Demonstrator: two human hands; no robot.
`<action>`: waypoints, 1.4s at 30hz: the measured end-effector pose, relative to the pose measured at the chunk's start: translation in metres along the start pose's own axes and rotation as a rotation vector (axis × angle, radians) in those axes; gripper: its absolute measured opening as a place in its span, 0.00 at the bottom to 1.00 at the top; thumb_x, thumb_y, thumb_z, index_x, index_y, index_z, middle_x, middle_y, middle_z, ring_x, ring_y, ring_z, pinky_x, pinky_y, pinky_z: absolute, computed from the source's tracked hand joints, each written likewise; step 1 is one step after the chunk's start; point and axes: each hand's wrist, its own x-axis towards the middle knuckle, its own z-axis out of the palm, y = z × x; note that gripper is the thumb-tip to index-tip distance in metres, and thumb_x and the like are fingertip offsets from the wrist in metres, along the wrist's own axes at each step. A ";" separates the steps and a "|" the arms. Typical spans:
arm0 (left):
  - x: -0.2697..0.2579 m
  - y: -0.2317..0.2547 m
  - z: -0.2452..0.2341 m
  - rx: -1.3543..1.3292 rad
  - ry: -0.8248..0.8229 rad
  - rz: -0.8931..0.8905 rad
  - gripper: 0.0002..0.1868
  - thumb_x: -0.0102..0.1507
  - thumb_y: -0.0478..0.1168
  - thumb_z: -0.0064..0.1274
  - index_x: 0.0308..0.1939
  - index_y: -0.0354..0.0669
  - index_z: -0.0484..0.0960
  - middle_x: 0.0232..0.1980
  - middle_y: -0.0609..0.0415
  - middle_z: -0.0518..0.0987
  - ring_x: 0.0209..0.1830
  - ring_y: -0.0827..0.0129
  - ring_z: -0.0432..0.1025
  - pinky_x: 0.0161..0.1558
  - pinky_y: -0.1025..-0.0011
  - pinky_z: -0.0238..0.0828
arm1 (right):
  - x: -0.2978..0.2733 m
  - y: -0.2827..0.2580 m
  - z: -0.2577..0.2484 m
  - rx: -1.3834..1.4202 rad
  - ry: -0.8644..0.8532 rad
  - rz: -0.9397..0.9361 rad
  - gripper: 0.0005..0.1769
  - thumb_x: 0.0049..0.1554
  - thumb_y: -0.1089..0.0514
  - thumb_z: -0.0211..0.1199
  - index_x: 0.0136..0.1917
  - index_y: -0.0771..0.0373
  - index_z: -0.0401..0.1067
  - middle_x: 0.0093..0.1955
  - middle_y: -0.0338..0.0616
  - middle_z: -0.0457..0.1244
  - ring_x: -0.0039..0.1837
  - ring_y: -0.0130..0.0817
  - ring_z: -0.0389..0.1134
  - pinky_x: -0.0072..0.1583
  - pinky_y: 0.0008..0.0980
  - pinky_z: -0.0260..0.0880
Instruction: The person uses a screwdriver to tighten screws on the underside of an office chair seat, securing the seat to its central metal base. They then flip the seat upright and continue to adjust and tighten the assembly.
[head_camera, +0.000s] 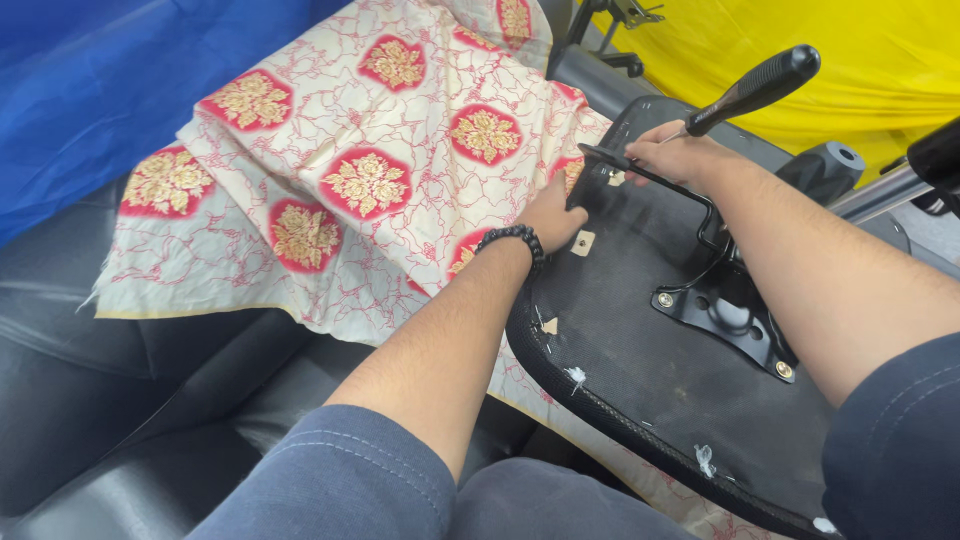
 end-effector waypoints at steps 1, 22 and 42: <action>-0.004 -0.002 0.004 0.048 -0.052 -0.006 0.44 0.58 0.43 0.52 0.77 0.37 0.54 0.69 0.34 0.71 0.71 0.47 0.67 0.71 0.61 0.62 | -0.003 -0.002 0.001 -0.014 0.035 -0.035 0.22 0.64 0.46 0.56 0.54 0.67 0.78 0.44 0.43 0.73 0.46 0.31 0.73 0.48 0.33 0.66; -0.059 0.034 0.048 0.354 0.172 0.383 0.19 0.66 0.49 0.47 0.59 0.47 0.78 0.61 0.49 0.78 0.67 0.53 0.69 0.67 0.55 0.63 | -0.086 0.018 0.040 -0.045 0.644 -0.322 0.26 0.69 0.41 0.51 0.56 0.64 0.78 0.47 0.56 0.70 0.53 0.48 0.71 0.55 0.41 0.67; -0.157 0.141 0.120 -0.438 -1.064 -0.214 0.31 0.62 0.56 0.57 0.55 0.35 0.72 0.45 0.45 0.82 0.41 0.67 0.82 0.47 0.72 0.84 | -0.321 0.117 0.072 0.165 0.668 -0.369 0.35 0.58 0.66 0.59 0.77 0.55 0.60 0.59 0.50 0.61 0.50 0.40 0.67 0.52 0.35 0.70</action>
